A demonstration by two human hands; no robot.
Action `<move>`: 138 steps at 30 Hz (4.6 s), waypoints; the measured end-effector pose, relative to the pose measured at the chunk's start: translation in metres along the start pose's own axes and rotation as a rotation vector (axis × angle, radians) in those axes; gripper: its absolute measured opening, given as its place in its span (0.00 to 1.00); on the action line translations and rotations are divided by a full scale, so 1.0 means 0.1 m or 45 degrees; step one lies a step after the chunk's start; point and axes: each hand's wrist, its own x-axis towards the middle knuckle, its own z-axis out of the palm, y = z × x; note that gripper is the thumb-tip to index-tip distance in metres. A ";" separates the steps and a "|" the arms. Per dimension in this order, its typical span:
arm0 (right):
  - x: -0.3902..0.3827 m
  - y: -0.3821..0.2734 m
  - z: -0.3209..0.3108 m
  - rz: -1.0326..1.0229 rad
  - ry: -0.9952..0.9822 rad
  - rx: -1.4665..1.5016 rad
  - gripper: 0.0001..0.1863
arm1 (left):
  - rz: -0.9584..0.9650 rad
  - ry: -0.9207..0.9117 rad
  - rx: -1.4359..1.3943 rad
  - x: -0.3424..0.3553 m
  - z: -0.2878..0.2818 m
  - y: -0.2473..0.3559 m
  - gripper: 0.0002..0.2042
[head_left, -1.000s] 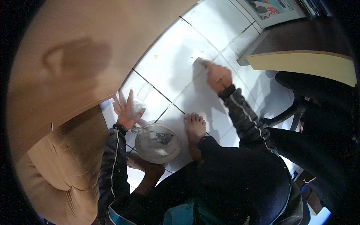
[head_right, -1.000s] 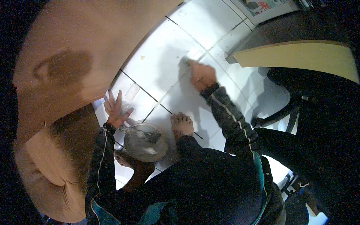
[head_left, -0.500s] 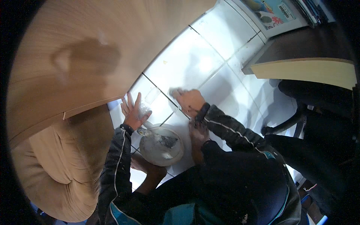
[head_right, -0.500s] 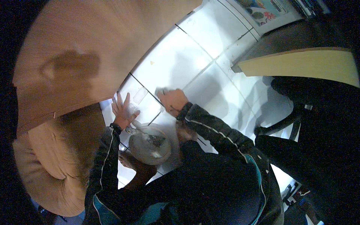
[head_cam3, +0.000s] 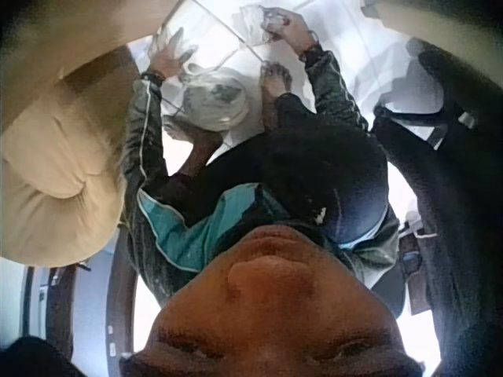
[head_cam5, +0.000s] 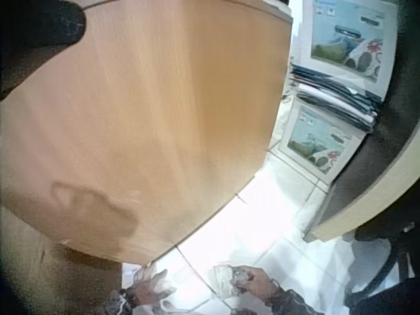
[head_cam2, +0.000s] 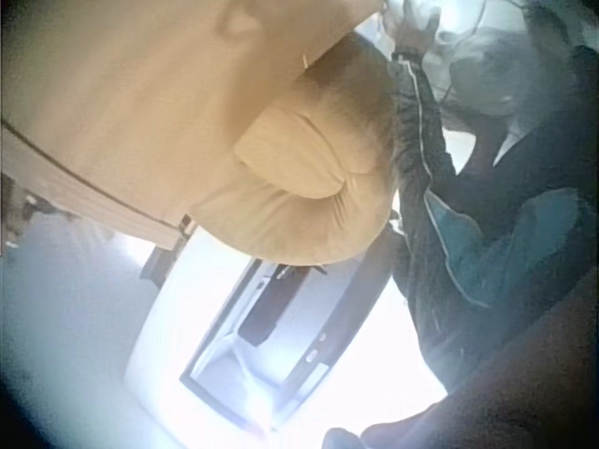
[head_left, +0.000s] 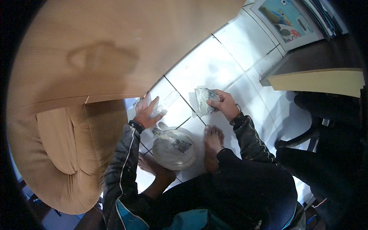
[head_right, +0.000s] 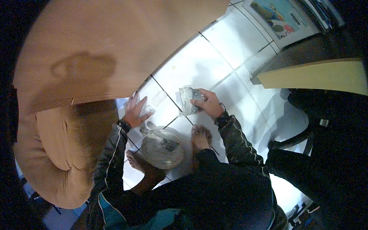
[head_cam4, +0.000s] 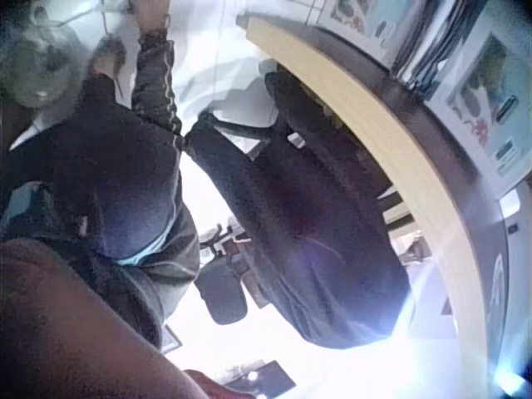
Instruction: The person applies white filler to the gaps between floor tiles using a putty knife and wipes away excess with a cloth.
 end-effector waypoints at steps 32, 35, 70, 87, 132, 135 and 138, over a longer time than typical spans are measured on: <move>-0.07 -0.05 0.16 0.191 -0.182 0.479 0.25 | 0.564 0.332 -0.188 0.21 -0.59 1.36 0.05; -0.06 -0.09 0.13 0.188 -0.129 0.400 0.25 | 0.592 0.373 -0.229 0.23 -0.64 1.26 0.03; 0.25 -0.10 0.72 -0.380 -0.204 -0.301 0.14 | -0.220 0.081 -1.160 0.67 0.43 0.23 0.09; 1.02 0.04 0.05 -0.206 0.062 -0.140 0.16 | -0.382 -0.283 -1.532 0.56 -0.28 0.20 0.14; 1.51 -0.91 -0.01 -0.264 0.132 1.645 0.45 | -0.646 1.199 -2.290 0.93 -0.42 -0.40 0.25; 1.47 -0.86 -0.09 -0.404 0.099 1.732 0.45 | -0.645 1.151 -2.273 0.91 -0.35 -0.33 0.26; 1.38 -0.73 -0.33 -0.545 0.074 1.797 0.45 | -0.616 1.036 -2.264 1.06 -0.30 -0.13 0.26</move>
